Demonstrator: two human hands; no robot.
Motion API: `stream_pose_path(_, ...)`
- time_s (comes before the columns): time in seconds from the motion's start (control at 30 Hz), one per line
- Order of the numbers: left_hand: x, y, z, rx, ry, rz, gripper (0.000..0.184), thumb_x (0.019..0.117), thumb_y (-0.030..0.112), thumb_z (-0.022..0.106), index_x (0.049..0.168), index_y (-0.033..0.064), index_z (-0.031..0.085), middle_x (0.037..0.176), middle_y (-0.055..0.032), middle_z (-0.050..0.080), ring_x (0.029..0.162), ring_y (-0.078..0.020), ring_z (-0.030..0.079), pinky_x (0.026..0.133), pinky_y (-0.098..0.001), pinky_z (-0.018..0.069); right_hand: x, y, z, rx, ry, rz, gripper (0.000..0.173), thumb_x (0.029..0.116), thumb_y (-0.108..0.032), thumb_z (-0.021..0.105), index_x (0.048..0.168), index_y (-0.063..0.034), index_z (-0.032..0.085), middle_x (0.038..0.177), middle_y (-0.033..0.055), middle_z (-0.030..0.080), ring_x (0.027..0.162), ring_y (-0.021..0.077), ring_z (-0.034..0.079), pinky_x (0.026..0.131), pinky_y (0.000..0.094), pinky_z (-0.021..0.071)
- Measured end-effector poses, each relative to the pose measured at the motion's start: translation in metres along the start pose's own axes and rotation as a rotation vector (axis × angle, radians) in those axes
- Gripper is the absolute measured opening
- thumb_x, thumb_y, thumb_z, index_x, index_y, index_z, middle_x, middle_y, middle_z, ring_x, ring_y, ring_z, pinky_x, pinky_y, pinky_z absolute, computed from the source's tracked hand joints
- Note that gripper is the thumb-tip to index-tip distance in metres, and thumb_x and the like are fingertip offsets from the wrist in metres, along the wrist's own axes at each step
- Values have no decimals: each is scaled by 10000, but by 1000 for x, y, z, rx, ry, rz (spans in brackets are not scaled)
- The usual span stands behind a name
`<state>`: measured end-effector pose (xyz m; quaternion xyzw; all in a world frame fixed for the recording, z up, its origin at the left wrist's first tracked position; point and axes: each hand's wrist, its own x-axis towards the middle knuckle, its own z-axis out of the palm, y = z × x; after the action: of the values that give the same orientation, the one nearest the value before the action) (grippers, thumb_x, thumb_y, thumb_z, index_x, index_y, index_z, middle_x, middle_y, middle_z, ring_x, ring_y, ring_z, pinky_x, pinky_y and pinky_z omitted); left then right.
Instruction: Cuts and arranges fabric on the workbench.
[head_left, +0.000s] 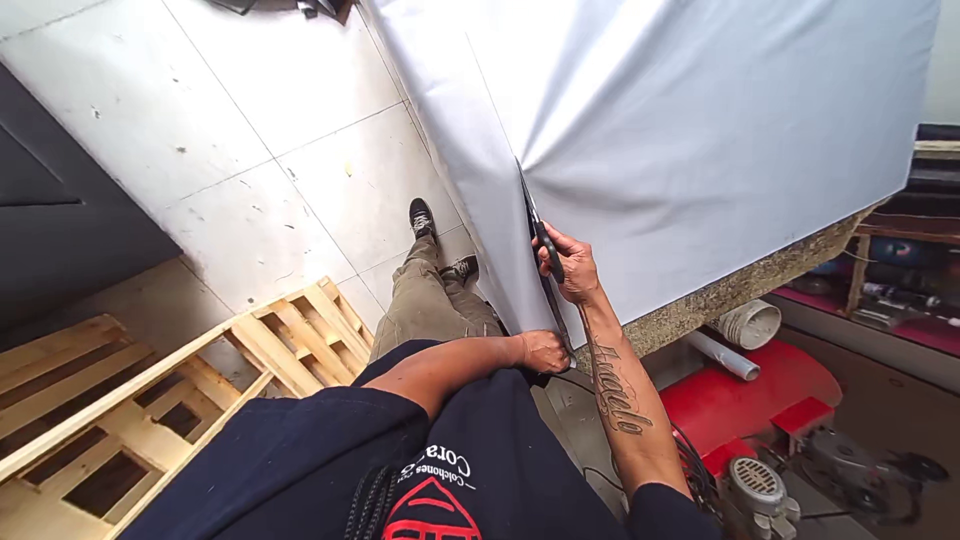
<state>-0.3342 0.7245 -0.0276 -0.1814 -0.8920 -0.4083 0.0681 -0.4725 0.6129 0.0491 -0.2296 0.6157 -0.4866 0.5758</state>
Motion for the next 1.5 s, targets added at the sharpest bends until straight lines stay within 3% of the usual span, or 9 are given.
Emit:
stream_pose_path(0.17, 1, 0, 1, -69, -37, -5, 241, 1019, 124, 514, 963, -24, 697, 852, -171, 720, 853, -342, 733, 734, -502, 589, 28, -15, 13, -46, 7, 0, 492, 958, -71, 644, 1434, 13, 558, 1182, 71, 691, 829, 61, 632, 736, 224, 550)
stream_pose_path(0.33, 1, -3, -4, -90, -32, -13, 244, 1017, 118, 512, 923, -6, 700, 818, -151, 715, 813, -324, 729, 719, -495, 588, 43, -19, 19, 26, 14, -1, 461, 945, -18, 656, 1397, 40, 586, 1012, 90, 716, 660, 88, 619, 588, 231, 550)
stream_pose_path(0.5, 2, -3, -7, -159, -111, -25, 260, 1030, 138, 507, 944, -7, 704, 884, -165, 727, 883, -342, 728, 745, -524, 584, 75, -37, 30, -6, -15, 24, 503, 964, -70, 629, 1460, -29, 553, 1111, 68, 688, 774, 73, 608, 686, 222, 535)
stream_pose_path(0.67, 4, -8, -14, -257, -179, -32, 275, 1046, 153, 495, 964, -7, 703, 896, -175, 727, 906, -358, 723, 778, -549, 571, 89, -39, 34, 18, 2, 4, 471, 946, -36, 666, 1410, 5, 590, 1025, 89, 714, 678, 93, 618, 595, 233, 546)
stream_pose_path(0.8, 8, -8, -22, -327, -263, -77, 251, 1035, 178, 537, 1018, -8, 706, 945, -184, 730, 959, -372, 715, 822, -575, 562, 115, -54, 47, -15, -23, 9, 513, 967, -69, 628, 1472, -42, 543, 1217, 47, 683, 778, 33, 599, 693, 199, 527)
stream_pose_path(1.03, 15, -23, -53, -510, -378, -101, 277, 997, 275, 608, 1086, 37, 717, 975, -175, 738, 998, -373, 710, 856, -615, 534, 138, -62, 54, 35, -6, 15, 490, 947, -44, 646, 1432, -23, 580, 1097, 56, 703, 712, 43, 596, 632, 194, 525)
stream_pose_path(1.2, 10, -70, -160, -1005, -475, -352, 392, 965, 323, 734, 1070, -54, 715, 902, -215, 725, 803, -334, 707, 777, -587, 561, 157, -82, 67, 31, 16, 42, 469, 954, -19, 644, 1419, -8, 585, 1012, 55, 723, 651, 44, 602, 584, 195, 530)
stream_pose_path(1.37, -103, -187, -361, -568, -187, -827, 529, 959, 487, 676, 832, -26, 710, 770, -185, 697, 749, -363, 693, 746, -653, 541, 160, -84, 67, 38, -6, 11, 456, 953, -34, 648, 1398, 35, 578, 1019, 60, 719, 695, 52, 623, 612, 206, 542)
stream_pose_path(1.5, -138, -246, -396, -311, -183, -1174, 569, 916, 606, 682, 860, 41, 722, 752, -130, 716, 718, -313, 709, 740, -610, 559, 189, -99, 87, 53, -32, -7, 436, 990, -62, 590, 1416, 24, 561, 1010, 39, 680, 698, 42, 576, 616, 189, 503)
